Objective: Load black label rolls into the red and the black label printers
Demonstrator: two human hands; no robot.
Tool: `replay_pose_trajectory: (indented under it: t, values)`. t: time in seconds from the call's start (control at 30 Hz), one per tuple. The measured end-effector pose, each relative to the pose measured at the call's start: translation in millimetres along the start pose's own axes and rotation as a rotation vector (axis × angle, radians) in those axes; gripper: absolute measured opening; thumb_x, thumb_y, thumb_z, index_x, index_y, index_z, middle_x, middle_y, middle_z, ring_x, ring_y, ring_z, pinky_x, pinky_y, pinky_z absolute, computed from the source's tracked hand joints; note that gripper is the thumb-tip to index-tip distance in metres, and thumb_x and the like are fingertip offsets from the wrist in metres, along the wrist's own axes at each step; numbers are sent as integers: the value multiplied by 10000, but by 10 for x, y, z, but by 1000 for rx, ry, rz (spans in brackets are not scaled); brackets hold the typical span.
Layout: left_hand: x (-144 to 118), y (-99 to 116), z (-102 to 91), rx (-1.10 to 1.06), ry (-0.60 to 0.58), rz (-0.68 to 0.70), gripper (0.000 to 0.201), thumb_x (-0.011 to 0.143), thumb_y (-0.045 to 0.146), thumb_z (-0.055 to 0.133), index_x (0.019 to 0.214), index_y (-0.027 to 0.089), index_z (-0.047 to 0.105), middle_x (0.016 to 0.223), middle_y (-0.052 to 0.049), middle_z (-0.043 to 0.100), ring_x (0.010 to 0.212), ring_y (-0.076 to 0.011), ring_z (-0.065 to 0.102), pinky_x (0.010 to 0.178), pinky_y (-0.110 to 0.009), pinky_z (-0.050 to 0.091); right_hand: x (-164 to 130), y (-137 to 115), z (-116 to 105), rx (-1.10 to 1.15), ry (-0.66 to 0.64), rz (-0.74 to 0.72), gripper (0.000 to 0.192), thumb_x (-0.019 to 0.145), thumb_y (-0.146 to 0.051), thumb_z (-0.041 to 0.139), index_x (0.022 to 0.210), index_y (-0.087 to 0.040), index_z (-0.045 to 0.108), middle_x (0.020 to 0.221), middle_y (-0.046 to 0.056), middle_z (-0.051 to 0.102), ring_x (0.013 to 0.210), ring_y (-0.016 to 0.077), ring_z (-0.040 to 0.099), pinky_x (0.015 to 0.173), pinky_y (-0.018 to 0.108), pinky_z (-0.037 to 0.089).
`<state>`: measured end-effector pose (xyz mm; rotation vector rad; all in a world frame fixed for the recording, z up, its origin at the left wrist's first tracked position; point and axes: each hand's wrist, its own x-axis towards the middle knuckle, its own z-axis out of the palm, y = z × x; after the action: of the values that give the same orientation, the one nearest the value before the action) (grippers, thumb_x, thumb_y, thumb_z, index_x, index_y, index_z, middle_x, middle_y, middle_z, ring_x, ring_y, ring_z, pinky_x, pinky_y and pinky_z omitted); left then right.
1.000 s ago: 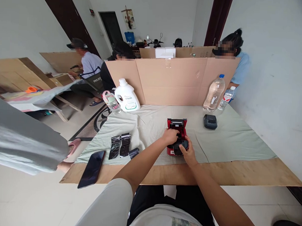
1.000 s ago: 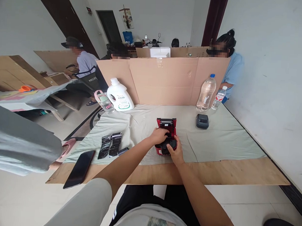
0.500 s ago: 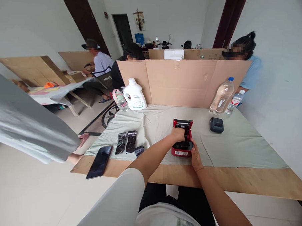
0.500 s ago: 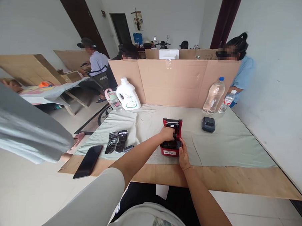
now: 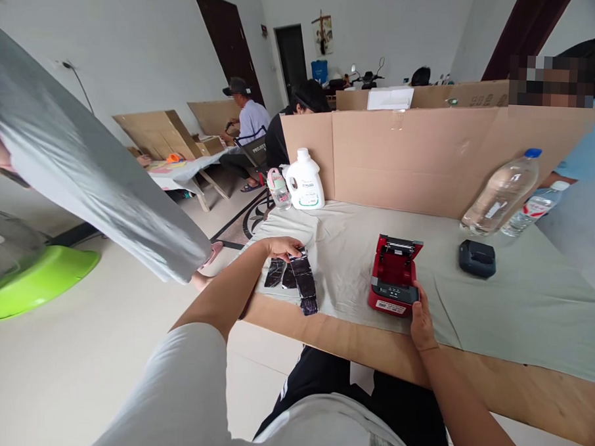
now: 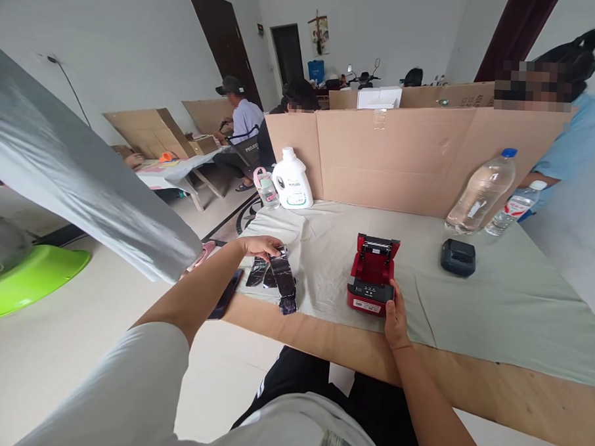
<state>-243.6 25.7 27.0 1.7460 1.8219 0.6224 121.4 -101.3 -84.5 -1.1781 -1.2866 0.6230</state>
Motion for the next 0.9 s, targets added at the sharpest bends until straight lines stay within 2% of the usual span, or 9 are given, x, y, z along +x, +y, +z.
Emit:
replay_pose_trajectory:
  t: [0.07,0.17,0.3,0.43,0.57,0.63,0.73,0.83,0.9]
  values:
    - [70,-88,-44,31,-42,-16,350,907,343,550,1174,117,559,1178,-74,570,1007,-235,585,850,-418,508,1,8,1,-3,3,-6,534,908,-540,347,1369,-281,422,1437,67,417,1352,314,343,1131,499,250]
    - [280,-125,-46,136,-169,-13,299,792,323,671,1038,154,656,1002,-34,658,950,-262,615,849,-368,497,-4,50,-11,-23,0,-17,519,913,-524,345,1374,-297,419,1439,59,419,1351,302,351,1129,488,263]
    - [623,-97,13,452,-331,45,448,651,294,735,1091,247,663,1048,-59,679,1133,-321,531,980,-425,394,-14,119,-25,-64,3,-45,531,925,-508,330,1390,-260,394,1437,72,422,1338,288,373,1120,529,270]
    - [770,-126,132,539,-304,30,506,632,320,735,1129,282,655,1132,-93,652,1221,-350,449,1013,-463,338,-18,159,-18,-90,12,-58,542,933,-500,319,1395,-225,386,1433,88,431,1338,269,379,1119,536,276]
    - [767,-280,168,502,-248,46,476,677,322,705,1147,283,638,1214,-68,625,1274,-312,404,1050,-416,309,-22,168,-16,-82,13,-61,537,936,-488,326,1397,-220,388,1432,94,435,1336,264,387,1117,533,287]
    - [762,-414,68,467,-200,14,436,743,342,646,1170,256,621,1252,-58,606,1256,-271,434,1031,-349,342,-25,161,-19,-83,13,-52,542,935,-490,327,1399,-218,387,1433,95,435,1336,264,389,1116,532,293]
    - [728,-664,-219,458,-165,-94,389,817,301,552,1193,218,603,1279,-70,591,1151,-229,530,909,-272,429,-28,144,-22,-94,23,-45,551,930,-503,331,1391,-209,401,1429,102,441,1336,270,390,1116,538,293]
    - [625,-884,-480,492,-166,-179,453,752,226,607,1205,228,591,1278,-78,595,1106,-250,564,857,-288,447,-28,130,-18,-92,35,-48,566,926,-513,333,1387,-192,405,1426,117,441,1337,279,388,1116,546,287]
    - [531,-972,-546,520,-164,-202,506,691,202,659,1192,238,597,1248,-79,614,1161,-281,530,889,-314,429,-25,129,-13,-88,28,-49,575,924,-518,331,1391,-190,399,1427,120,438,1338,282,385,1116,548,285]
